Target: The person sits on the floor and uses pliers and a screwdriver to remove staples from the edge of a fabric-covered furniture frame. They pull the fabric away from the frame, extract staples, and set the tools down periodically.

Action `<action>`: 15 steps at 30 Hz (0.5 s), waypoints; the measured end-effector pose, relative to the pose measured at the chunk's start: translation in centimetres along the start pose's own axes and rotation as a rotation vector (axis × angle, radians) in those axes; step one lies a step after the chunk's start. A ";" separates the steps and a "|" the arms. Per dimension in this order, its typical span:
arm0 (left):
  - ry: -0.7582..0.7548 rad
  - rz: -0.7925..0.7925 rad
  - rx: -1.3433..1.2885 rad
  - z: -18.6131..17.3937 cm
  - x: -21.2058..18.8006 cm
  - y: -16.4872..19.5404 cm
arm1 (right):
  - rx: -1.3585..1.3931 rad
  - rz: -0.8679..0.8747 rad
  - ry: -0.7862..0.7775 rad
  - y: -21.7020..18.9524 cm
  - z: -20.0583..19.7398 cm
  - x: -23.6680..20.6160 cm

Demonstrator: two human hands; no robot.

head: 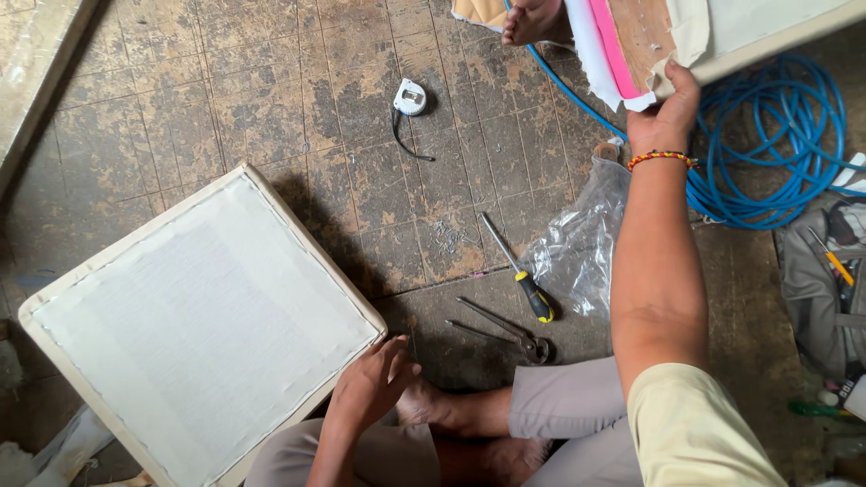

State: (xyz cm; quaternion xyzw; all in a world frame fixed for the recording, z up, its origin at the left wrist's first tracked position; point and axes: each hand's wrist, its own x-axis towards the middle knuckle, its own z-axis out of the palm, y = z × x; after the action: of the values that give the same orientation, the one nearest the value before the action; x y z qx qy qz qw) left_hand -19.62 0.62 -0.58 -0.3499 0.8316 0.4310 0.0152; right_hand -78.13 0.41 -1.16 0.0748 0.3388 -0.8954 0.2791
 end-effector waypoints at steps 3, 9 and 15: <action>0.004 -0.051 0.006 -1.2 -0.4 1.5 | -0.071 0.024 0.040 0.4 -0.4 -2.1; 0.022 -0.025 -0.102 -4.1 -2.3 1.5 | -0.262 0.036 0.083 6.8 -2.5 -12.2; 0.686 -0.071 -0.802 -8.2 -13.2 -13.2 | -0.783 0.242 -0.409 22.4 -4.6 -27.9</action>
State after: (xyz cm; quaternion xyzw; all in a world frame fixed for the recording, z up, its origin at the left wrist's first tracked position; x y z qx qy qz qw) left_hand 0.47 -2.87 -0.42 -0.4769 0.5465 0.5752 -0.3782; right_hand -42.82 2.19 -8.26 -0.1755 0.5783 -0.6573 0.4503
